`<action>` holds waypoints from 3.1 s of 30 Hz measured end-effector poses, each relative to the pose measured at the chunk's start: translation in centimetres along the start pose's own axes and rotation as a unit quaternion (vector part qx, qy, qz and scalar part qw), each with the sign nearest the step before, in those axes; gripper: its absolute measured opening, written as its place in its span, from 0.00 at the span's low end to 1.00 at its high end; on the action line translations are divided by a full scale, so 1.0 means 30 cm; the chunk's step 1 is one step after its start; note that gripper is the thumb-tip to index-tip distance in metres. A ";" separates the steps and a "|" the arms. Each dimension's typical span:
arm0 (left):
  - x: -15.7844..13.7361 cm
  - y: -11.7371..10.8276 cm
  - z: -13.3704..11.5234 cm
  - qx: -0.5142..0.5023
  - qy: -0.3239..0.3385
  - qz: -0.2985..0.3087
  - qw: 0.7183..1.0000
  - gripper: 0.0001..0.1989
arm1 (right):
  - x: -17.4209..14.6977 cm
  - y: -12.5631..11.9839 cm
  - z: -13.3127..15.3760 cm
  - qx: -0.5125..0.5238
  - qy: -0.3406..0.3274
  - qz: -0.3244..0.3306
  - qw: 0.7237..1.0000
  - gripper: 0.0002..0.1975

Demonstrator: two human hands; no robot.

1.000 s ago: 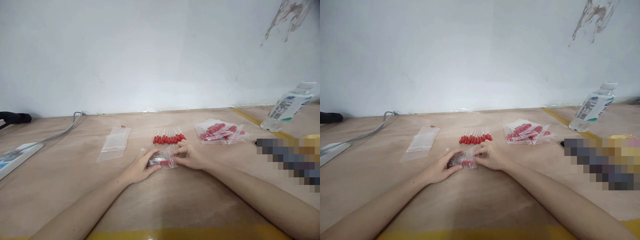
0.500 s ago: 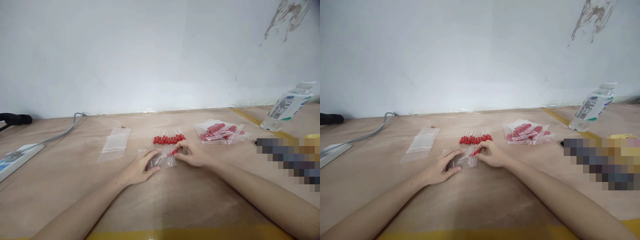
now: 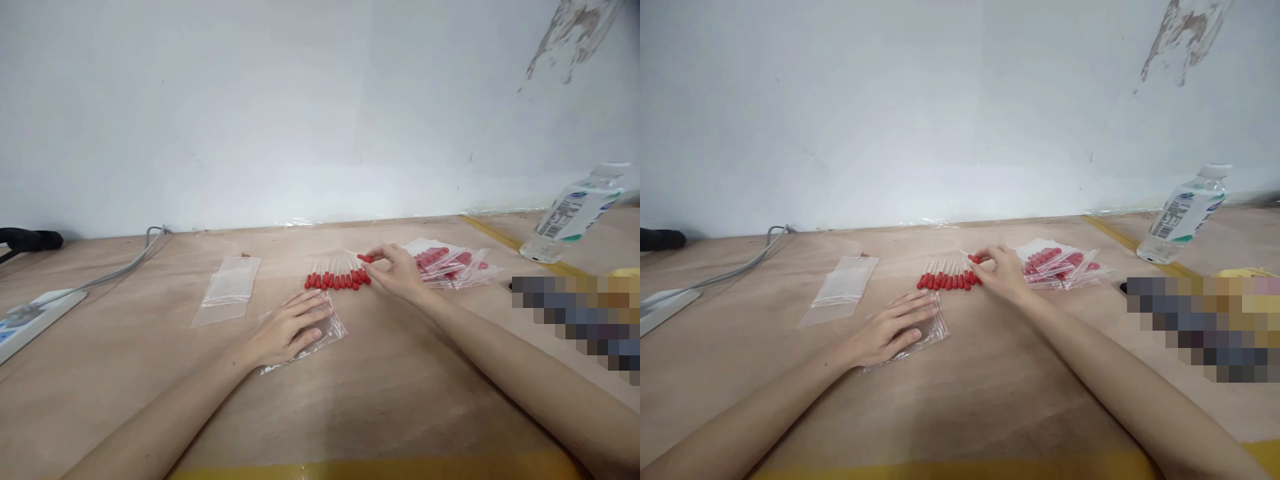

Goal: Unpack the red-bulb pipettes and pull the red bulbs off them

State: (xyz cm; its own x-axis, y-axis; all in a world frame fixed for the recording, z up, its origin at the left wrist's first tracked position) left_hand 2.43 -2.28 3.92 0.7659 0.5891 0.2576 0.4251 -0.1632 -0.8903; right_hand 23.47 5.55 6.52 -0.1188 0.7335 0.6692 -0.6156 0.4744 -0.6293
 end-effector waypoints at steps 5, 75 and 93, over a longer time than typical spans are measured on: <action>-0.007 0.055 0.031 0.013 -0.052 0.116 0.992 0.26 | -0.002 0.109 0.087 -0.143 -0.086 0.048 0.985 0.05; -0.288 -0.317 0.514 0.147 -0.373 -0.227 0.887 0.22 | -0.223 0.103 0.336 0.136 -0.268 0.179 0.937 0.07; 0.111 0.034 0.004 -0.119 -0.045 -0.107 0.986 0.17 | -0.194 0.163 0.111 0.099 -0.042 0.211 0.971 0.08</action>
State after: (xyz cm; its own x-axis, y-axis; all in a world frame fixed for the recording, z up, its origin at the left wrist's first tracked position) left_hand 5.36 -0.39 3.83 0.6055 0.6962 0.3856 0.6808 -0.2022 -0.7040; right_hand 18.55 1.97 0.88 -0.4519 0.7960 0.4027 -0.6342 0.0307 -0.7726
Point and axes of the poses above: each hand's wrist, its own x-axis towards the middle knuckle, its own y-axis out of the palm, z = x × y, the point moved 6 cm from there along x, towards the middle knuckle, and after that the axes turned 11 degrees about -x, right-handed, at the moved point
